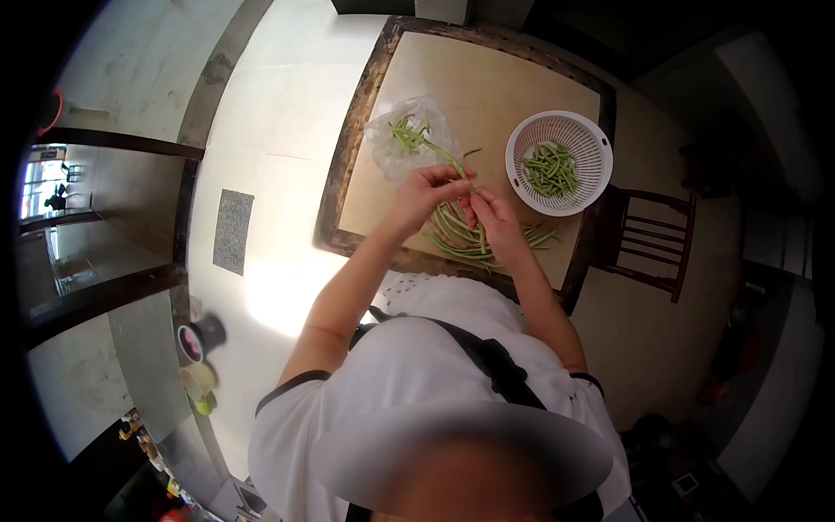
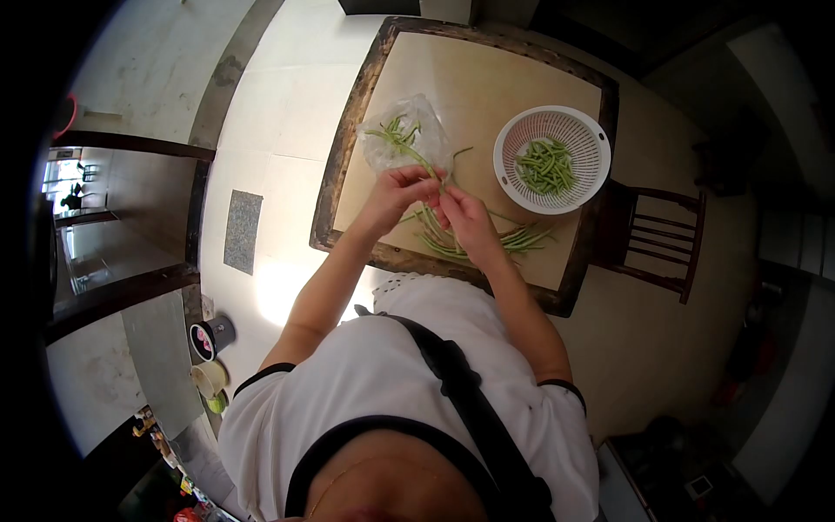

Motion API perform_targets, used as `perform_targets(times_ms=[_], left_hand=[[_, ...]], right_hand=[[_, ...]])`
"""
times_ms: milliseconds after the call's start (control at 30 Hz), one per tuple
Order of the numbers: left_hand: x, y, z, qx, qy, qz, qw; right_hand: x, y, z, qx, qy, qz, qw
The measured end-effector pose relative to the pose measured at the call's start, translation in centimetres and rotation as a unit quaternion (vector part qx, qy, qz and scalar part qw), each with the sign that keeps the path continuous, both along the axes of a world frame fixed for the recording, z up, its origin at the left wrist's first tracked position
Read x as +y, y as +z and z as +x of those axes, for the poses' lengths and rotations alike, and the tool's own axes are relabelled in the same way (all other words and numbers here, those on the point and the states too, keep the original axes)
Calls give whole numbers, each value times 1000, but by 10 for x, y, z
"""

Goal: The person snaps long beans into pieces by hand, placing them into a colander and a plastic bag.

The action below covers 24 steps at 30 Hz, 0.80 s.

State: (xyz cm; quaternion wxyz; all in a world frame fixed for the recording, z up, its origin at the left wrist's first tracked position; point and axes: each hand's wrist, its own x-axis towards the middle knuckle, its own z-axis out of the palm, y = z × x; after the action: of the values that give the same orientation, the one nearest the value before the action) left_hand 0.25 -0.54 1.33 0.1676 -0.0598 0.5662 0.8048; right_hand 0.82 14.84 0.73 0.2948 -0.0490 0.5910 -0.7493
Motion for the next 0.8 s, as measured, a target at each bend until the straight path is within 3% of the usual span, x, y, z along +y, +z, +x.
perform_targets(times_ms=[100,233,300,333,367,400,433,500,567,600,633,667,700,767,800], left_hand=[[0,-5,-1,0,-3,-31,1000],[12,0,4,14,43,-122,991],[17,-10,6,171,113,-254,945],[17,-11,6,173,112,-252,945],[16,-10,6,105,143,-165,970],[16,-9,7,34,172,-77,981],[16,-13,7,32,171,-78,982],[17,-21,7,-28,203,96,974],[11,-20,5,-42,210,106,971],[8,-19,5,-58,218,118,967],[7,-21,4,-59,216,118,967],[6,-25,4,-24,222,46,974],[3,-28,4,10,227,-26,974],[-8,-29,0,-1,252,-14,968],[-17,-30,-4,-14,277,-1,961]], right_hand=[[-1,-1,0,23,-4,-13,1000],[-8,0,-3,-89,-53,-7,995],[-17,-5,-5,-140,-92,-36,985],[-20,-14,-5,-179,-94,-111,973],[-21,-20,-6,-218,-95,-184,954],[-20,-23,-8,-219,-97,-183,953],[-21,-26,-9,-236,-79,-248,936],[-25,-24,-8,-252,-60,-312,914],[-35,-11,-7,-226,-140,-202,942],[-34,-16,-7,-225,-142,-202,942],[-32,-27,-8,-131,-141,-126,973],[-29,-38,-9,-34,-138,-47,989],[-22,-51,-15,-34,-139,-48,989],[3,-70,-32,-100,-266,-203,937],[13,-61,-36,-97,-268,-204,937]])
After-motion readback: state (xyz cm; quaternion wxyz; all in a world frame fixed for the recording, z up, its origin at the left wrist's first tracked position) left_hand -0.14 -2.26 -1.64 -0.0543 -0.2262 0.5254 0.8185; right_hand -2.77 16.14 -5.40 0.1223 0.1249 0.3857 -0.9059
